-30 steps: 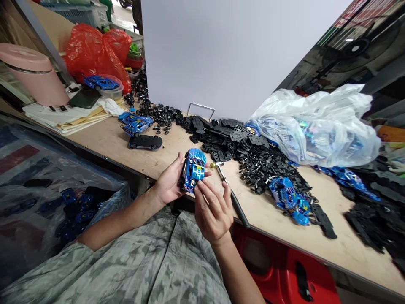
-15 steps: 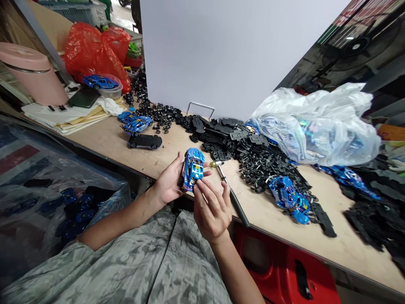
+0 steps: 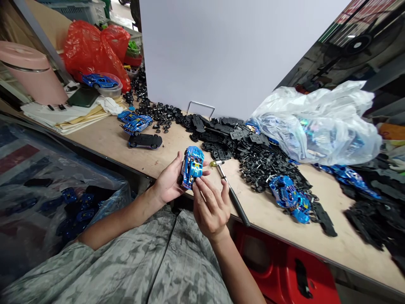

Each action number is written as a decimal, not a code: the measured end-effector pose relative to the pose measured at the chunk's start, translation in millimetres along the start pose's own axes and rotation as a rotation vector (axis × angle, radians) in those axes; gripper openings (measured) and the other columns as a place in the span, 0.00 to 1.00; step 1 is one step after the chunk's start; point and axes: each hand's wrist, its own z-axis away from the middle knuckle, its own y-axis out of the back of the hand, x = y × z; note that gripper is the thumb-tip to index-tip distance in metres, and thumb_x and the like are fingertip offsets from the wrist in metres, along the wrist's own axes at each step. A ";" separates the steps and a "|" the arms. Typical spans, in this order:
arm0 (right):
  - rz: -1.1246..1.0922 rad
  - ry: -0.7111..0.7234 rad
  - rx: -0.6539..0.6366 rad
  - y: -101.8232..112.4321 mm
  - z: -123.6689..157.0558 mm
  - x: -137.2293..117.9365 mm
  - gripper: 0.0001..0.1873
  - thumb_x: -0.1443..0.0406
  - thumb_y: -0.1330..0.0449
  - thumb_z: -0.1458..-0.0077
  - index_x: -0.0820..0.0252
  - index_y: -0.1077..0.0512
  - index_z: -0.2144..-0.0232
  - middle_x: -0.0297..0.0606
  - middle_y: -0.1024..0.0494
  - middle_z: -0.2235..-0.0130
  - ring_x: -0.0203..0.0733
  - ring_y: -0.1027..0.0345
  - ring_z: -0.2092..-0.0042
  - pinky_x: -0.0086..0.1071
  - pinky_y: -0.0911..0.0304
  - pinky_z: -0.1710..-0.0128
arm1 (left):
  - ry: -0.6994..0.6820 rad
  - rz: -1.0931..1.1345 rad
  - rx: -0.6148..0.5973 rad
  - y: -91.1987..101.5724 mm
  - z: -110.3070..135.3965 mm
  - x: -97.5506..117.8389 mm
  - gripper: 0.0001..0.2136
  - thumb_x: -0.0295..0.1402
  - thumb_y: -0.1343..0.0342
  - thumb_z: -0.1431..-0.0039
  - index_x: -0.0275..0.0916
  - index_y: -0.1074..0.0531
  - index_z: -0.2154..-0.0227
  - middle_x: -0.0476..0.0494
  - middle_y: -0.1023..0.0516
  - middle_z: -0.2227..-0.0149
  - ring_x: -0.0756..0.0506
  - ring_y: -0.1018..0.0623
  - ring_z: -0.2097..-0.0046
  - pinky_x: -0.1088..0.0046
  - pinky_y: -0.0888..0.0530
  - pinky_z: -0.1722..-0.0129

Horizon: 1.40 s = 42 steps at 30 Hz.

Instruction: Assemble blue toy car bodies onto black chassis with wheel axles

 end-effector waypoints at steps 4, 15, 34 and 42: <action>-0.042 -0.072 0.031 -0.9 -0.2 3.6 0.16 0.77 0.38 0.41 0.57 0.22 0.55 0.42 0.14 0.54 0.48 0.19 0.49 0.52 0.36 0.36 | -0.005 -0.047 0.024 2.9 -2.2 -3.8 0.35 0.53 0.65 0.27 0.27 0.29 0.39 0.30 0.15 0.56 0.41 0.16 0.58 0.68 0.22 0.57; 0.017 -0.074 0.042 -8.8 2.1 0.4 0.15 0.77 0.36 0.42 0.59 0.22 0.54 0.44 0.15 0.56 0.45 0.18 0.54 0.52 0.33 0.39 | -0.043 -0.034 0.047 4.3 -1.9 -15.3 0.36 0.55 0.65 0.27 0.28 0.24 0.45 0.27 0.15 0.56 0.37 0.15 0.52 0.62 0.21 0.51; -0.078 -0.086 0.134 -9.9 22.7 9.9 0.23 0.78 0.34 0.45 0.57 0.22 0.49 0.43 0.16 0.55 0.43 0.19 0.56 0.54 0.30 0.41 | -0.234 -0.263 0.013 6.3 8.5 -25.8 0.23 0.39 0.24 0.53 0.35 0.23 0.56 0.41 0.17 0.62 0.44 0.16 0.59 0.76 0.24 0.62; -0.016 -0.080 0.134 -5.0 22.1 10.8 0.21 0.77 0.34 0.44 0.57 0.22 0.49 0.42 0.16 0.55 0.43 0.19 0.56 0.53 0.29 0.41 | -0.191 -0.182 0.023 6.7 3.5 -28.9 0.22 0.48 0.36 0.38 0.33 0.22 0.52 0.35 0.15 0.58 0.38 0.15 0.53 0.70 0.20 0.58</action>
